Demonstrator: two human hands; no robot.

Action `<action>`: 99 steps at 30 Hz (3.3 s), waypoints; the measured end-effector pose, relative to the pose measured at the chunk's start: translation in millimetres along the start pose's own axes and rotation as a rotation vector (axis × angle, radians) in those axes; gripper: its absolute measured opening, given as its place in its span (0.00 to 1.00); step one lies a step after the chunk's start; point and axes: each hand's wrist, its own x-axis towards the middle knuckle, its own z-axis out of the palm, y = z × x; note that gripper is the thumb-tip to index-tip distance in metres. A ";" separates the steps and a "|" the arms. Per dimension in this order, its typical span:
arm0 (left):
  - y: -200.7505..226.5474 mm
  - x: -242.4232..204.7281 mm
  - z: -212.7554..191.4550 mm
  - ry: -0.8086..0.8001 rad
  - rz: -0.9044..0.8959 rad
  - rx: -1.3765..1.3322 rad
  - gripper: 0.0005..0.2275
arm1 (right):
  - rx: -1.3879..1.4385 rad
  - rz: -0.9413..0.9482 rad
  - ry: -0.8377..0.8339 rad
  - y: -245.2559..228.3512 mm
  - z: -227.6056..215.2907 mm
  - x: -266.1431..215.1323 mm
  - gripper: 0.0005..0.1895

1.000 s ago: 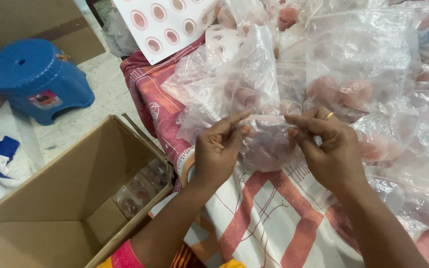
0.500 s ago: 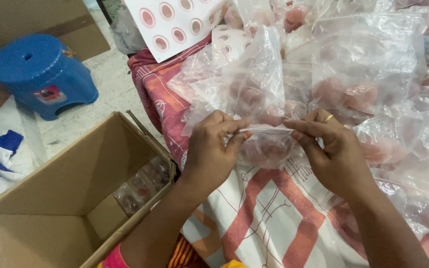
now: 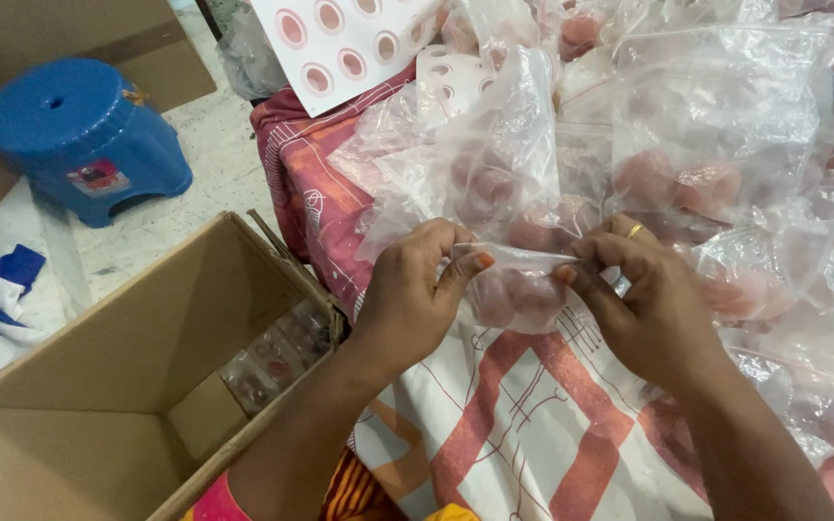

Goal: Packing small plastic items into zipper bags and placing them into a cardboard box.

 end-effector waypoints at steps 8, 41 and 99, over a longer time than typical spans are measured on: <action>-12.0 0.1 1.2 -0.132 -0.140 -0.315 0.15 | 0.031 -0.180 0.040 -1.9 2.2 0.4 0.05; -289.3 -189.0 -193.1 0.386 -1.119 -0.990 0.19 | 0.150 -0.087 -0.703 -178.8 300.0 103.9 0.26; -15.0 36.5 -22.1 0.017 0.090 0.030 0.19 | 0.350 0.108 0.200 -20.1 -20.1 20.0 0.12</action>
